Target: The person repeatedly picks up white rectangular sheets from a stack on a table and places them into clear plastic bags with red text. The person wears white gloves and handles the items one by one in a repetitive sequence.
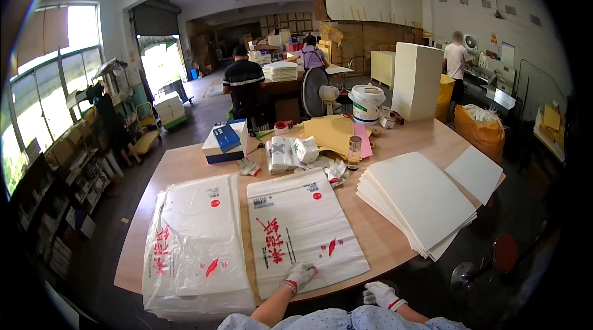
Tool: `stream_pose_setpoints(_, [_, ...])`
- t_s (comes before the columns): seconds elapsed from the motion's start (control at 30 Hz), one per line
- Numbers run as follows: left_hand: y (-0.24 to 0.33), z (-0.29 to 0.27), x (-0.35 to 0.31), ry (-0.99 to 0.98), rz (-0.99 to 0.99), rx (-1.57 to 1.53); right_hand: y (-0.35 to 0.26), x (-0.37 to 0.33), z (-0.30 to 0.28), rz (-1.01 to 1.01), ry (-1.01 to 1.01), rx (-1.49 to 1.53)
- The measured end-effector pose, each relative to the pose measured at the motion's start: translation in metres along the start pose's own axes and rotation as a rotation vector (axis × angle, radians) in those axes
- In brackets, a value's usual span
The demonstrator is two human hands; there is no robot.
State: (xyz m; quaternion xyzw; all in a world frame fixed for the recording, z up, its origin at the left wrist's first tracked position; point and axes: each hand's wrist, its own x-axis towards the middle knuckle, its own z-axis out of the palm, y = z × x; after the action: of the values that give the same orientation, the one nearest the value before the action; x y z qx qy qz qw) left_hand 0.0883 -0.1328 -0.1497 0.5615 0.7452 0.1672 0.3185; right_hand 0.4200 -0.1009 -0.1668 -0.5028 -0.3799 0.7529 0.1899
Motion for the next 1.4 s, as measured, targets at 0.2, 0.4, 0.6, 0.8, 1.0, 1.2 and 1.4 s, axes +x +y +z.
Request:
stream_pose_setpoints(0.2, [0.009,-0.017,-0.005,-0.07,-0.08,0.132,0.017,0.045,0.042,0.017,-0.306,-0.412])
stream_pose_setpoints(0.4, [0.002,-0.009,-0.002,0.081,-0.135,0.009,-0.014,0.047,0.092,0.104,-0.474,-0.527])
stream_pose_setpoints(0.6, [-0.023,0.018,0.023,0.363,0.071,-0.103,-0.052,0.083,0.16,-0.112,-0.446,0.234])
stream_pose_setpoints(0.8, [0.016,-0.06,0.028,0.627,-0.062,-1.075,-0.097,0.136,0.084,-0.815,0.182,-1.147])
stream_pose_setpoints(1.0, [0.041,-0.071,0.025,0.294,0.003,-0.775,-0.093,0.14,0.071,-0.288,-0.428,0.068])
stream_pose_setpoints(1.2, [0.028,-0.041,0.02,0.284,-0.128,-0.369,-0.094,0.13,0.146,-0.204,-0.443,0.233])
stream_pose_setpoints(1.4, [0.027,-0.033,-0.024,0.08,-0.062,-0.286,-0.054,0.108,0.081,-0.032,-0.13,0.493])
